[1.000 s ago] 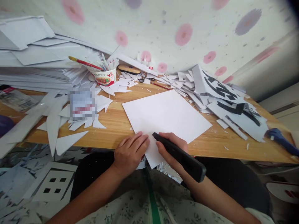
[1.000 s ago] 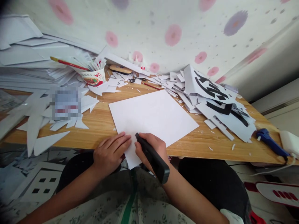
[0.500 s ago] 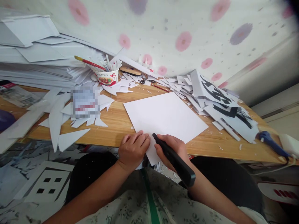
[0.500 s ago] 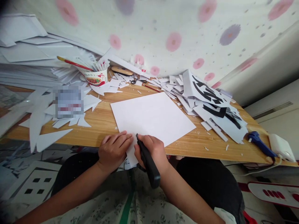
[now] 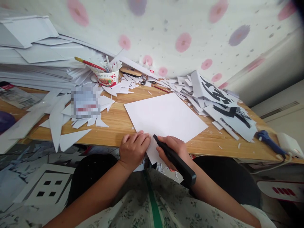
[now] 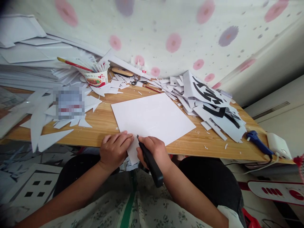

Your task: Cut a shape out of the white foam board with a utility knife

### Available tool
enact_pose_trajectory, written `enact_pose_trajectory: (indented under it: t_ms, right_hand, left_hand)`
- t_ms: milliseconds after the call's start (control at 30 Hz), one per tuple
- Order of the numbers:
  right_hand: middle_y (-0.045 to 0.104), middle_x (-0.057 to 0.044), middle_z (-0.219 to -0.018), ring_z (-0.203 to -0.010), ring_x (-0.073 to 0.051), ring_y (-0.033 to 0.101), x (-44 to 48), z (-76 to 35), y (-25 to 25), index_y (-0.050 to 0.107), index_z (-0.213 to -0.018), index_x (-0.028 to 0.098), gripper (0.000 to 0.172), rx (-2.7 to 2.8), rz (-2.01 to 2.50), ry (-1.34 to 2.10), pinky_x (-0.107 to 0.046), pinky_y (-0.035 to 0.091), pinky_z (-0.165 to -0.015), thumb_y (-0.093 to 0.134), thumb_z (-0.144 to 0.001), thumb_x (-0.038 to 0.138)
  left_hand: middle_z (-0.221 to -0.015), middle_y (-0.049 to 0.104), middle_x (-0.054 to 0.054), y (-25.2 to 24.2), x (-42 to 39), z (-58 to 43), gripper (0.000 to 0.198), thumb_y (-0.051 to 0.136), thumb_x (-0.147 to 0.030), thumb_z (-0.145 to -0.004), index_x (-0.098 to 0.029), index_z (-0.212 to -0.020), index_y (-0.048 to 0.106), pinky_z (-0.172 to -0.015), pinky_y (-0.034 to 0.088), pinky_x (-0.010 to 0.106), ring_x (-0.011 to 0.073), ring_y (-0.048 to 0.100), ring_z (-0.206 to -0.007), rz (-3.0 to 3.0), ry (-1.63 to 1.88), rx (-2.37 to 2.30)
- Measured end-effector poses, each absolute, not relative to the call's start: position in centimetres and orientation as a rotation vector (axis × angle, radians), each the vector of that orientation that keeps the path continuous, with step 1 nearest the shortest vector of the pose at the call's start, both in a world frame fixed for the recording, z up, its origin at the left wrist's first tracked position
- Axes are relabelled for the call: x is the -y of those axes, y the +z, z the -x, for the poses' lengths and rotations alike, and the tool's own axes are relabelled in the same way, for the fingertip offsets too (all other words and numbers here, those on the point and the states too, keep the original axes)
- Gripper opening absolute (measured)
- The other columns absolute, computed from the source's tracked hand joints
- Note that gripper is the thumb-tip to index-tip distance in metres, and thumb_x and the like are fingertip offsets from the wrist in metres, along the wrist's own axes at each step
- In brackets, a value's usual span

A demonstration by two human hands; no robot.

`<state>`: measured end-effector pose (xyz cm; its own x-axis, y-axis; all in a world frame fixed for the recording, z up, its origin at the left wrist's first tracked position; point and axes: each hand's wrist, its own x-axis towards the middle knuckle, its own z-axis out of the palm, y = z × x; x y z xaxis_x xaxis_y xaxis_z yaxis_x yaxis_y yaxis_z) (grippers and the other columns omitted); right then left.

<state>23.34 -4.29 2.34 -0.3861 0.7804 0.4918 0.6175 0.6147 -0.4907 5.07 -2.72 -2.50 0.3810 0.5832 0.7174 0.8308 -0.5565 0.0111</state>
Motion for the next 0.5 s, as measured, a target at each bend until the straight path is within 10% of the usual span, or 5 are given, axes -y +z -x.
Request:
enact_pose_trajectory:
  t_ms: [500]
  right_hand:
    - [0.060,-0.003,-0.072,-0.061,-0.017,0.056,4.5,-24.9,2.1,0.055,-0.111,0.019,0.029,2.200,0.927,0.308,-0.028,0.047,-0.056,0.054,-0.082,0.017]
  left_hand:
    - [-0.099,0.074,-0.002,-2.6,2.7,-5.2,0.007,0.060,-0.018,-0.089,-0.022,-0.093,0.064,-0.076,0.034,0.036,0.0182,0.064,-0.100,2.258,-0.987,1.246]
